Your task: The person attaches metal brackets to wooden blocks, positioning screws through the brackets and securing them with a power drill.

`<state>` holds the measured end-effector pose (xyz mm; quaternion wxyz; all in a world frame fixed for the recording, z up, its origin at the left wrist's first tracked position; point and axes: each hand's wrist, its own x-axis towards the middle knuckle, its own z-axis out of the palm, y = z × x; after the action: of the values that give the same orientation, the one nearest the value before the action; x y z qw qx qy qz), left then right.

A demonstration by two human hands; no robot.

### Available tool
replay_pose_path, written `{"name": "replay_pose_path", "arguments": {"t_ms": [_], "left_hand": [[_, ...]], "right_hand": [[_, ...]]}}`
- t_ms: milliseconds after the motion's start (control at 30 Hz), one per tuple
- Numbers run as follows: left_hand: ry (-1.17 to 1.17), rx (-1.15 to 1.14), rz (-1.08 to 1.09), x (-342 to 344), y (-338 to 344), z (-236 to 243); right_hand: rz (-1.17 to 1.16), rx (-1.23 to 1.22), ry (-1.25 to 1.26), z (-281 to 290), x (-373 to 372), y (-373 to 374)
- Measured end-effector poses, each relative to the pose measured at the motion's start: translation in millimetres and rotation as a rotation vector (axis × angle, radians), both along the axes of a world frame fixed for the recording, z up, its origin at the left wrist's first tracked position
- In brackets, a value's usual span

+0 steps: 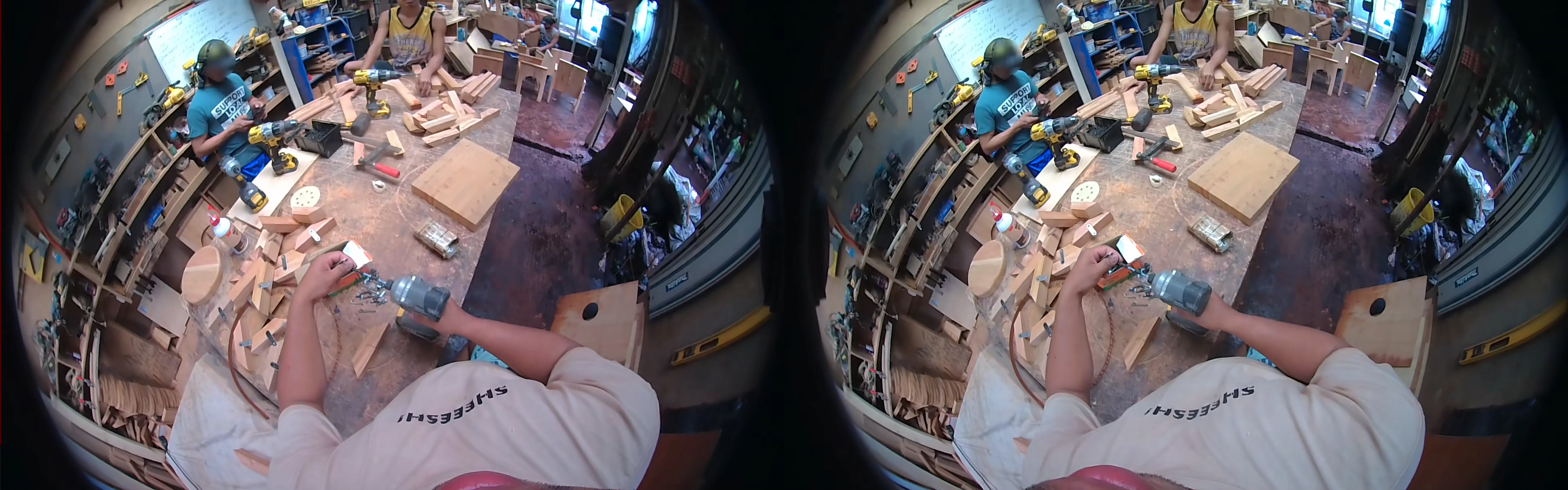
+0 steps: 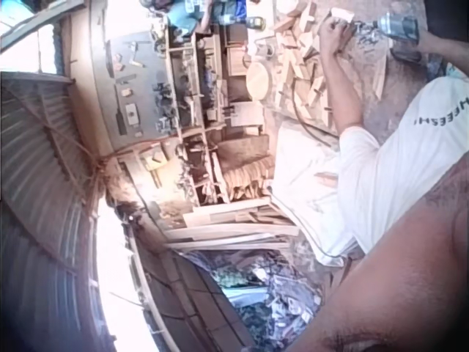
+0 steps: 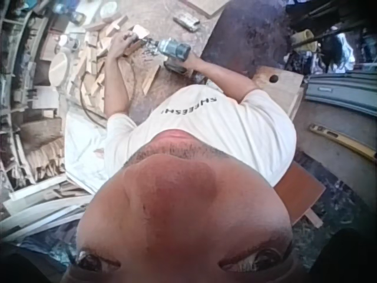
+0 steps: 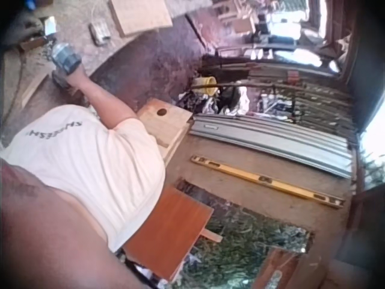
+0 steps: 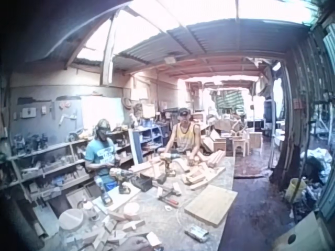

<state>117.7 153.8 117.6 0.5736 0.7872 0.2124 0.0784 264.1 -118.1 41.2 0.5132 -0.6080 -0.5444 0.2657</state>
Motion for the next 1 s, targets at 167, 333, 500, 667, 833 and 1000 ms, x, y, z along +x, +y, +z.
{"name": "replay_pose_path", "arguments": {"t_ms": [167,333,500,667,833,1000], "left_hand": [[0.038,0.024,-0.005,0,2,1],[0.013,0.05,-0.022,-1,10,-7],[0.026,0.006,-0.021,0,6,-6],[0.023,0.043,-0.022,-1,4,-5],[0.006,-0.014,-0.044,2,7,-5],[-0.046,-0.076,-0.041,3,16,-23]], "right_hand": [[0.002,0.009,-0.026,4,0,-2],[0.008,0.024,-0.038,-7,2,1],[0.005,-0.004,-0.054,-6,3,2],[0.015,-0.023,-0.041,-3,1,0],[0.027,0.016,-0.017,-7,3,1],[0.025,0.033,-0.018,-2,1,1]]}}
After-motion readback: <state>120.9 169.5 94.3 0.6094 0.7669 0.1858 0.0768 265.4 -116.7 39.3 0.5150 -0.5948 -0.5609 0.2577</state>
